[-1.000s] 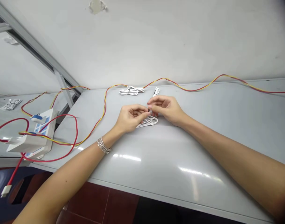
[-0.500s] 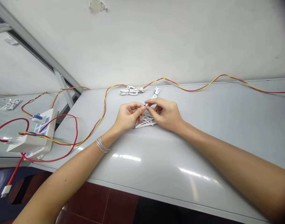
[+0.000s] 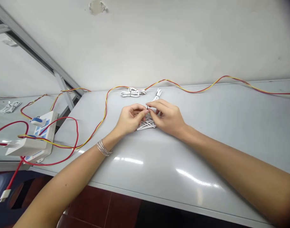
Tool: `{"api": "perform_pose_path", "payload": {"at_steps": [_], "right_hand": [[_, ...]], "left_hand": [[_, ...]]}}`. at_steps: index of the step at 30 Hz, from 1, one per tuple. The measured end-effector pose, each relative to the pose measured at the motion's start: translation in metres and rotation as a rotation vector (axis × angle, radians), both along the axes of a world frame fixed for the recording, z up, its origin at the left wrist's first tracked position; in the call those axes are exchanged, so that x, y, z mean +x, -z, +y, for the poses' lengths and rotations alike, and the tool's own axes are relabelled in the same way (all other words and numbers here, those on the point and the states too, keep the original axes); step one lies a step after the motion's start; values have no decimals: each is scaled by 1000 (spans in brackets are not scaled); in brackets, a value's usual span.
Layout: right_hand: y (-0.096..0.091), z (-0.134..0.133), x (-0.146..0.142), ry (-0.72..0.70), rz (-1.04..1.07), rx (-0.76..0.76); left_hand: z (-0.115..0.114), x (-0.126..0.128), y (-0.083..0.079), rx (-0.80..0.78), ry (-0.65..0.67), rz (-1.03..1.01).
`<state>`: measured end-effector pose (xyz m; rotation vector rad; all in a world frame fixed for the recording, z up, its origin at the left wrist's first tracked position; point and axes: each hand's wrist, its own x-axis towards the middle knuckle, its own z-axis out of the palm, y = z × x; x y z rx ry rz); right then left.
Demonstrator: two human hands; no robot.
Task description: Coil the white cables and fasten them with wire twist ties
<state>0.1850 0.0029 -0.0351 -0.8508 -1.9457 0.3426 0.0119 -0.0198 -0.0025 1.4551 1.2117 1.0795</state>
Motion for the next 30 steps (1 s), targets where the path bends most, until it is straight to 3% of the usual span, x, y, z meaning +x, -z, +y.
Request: {"api": "perform_pose_path", "payload": {"at_steps": [12,18,30], "right_hand": [[4,0,-3,4,35,88],[6,1,-5,48,40,162],[0,-1,-4,-39,104,42]], "left_hand": [[3,-2,1,18,93,-42],[1,0,1,7,41,-19],[-2,2,3,75,-21,-28]]}}
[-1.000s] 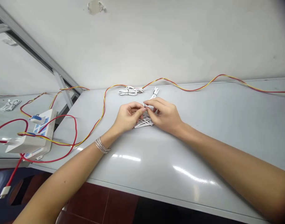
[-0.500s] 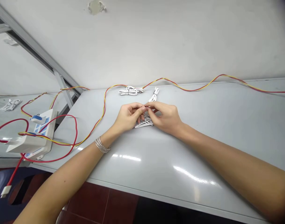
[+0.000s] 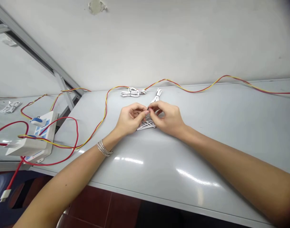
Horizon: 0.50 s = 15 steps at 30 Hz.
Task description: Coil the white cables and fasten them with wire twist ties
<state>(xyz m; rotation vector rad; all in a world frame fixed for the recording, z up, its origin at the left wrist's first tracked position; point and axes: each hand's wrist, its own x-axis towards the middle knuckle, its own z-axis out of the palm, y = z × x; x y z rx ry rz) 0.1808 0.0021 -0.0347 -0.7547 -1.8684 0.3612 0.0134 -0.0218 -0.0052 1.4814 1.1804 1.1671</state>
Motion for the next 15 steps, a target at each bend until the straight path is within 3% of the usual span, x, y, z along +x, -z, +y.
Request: {"api": "perform_pose_path", "payload": {"at_steps": [8,15], "right_hand": [[-4,3,0,-135,157,-323],[-5,8,-1,-266,319,-552]], "left_hand": [[1,1,1,138,3,-18],[4,-4,6,192,-122,104]]}}
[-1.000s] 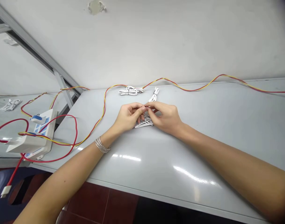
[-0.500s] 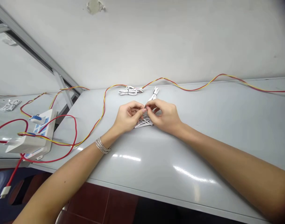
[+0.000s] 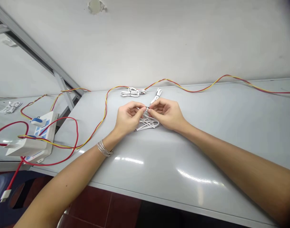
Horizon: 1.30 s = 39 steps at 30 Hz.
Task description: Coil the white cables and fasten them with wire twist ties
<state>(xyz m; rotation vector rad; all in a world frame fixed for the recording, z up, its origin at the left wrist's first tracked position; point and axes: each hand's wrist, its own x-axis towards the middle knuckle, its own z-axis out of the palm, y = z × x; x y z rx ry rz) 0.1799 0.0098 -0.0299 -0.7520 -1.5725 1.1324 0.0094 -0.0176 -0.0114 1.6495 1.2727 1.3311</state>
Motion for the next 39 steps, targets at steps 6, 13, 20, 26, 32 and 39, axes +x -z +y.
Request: {"api": "perform_pose_path", "payload": {"at_steps": [6,13,20,26,32,39], "right_hand": [[0,0,0,-3,0,-12],[2,0,1,23,-25,21],[0,-2,1,49,-118,91],[-1,-4,3,72,-204,180],[0,0,3,91,-159,94],[-2,-1,3,40,-165,45]], "left_hand": [[2,-4,4,201,-56,247],[0,-3,2,288,-83,354],[-1,-3,1,211,-101,325],[-3,-1,-1,144,-91,278],[-3,3,-4,-128,-14,4],[-5,4,-8,-133,-55,42]]}}
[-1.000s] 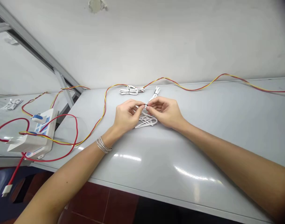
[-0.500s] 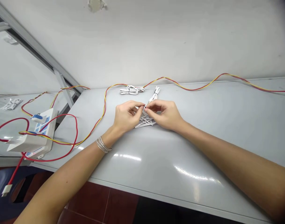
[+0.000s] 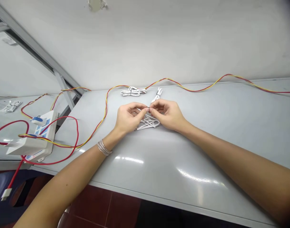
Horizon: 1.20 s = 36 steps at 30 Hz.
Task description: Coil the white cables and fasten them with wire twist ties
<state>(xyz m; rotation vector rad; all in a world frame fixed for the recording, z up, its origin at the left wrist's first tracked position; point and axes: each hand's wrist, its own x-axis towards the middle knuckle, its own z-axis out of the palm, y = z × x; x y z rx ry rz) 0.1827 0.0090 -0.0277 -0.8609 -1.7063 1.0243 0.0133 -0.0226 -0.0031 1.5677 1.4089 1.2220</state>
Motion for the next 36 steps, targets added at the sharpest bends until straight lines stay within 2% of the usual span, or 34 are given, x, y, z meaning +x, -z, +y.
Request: {"api": "perform_pose_path", "payload": {"at_steps": [3,8,13,22,29,36], "right_hand": [[-1,0,0,0,-4,3],[1,0,-1,18,-21,43],[1,-2,-1,33,-52,100],[2,-2,0,70,-96,163],[4,0,-1,52,-75,146],[-1,0,0,-32,-17,26]], "left_hand": [[0,0,0,60,-13,-6],[1,-1,0,-35,18,-48],[2,-1,-1,7,24,-56],[2,1,-3,-89,23,-210],[2,1,-4,-89,32,-252],[2,1,-4,-97,59,-348]]}}
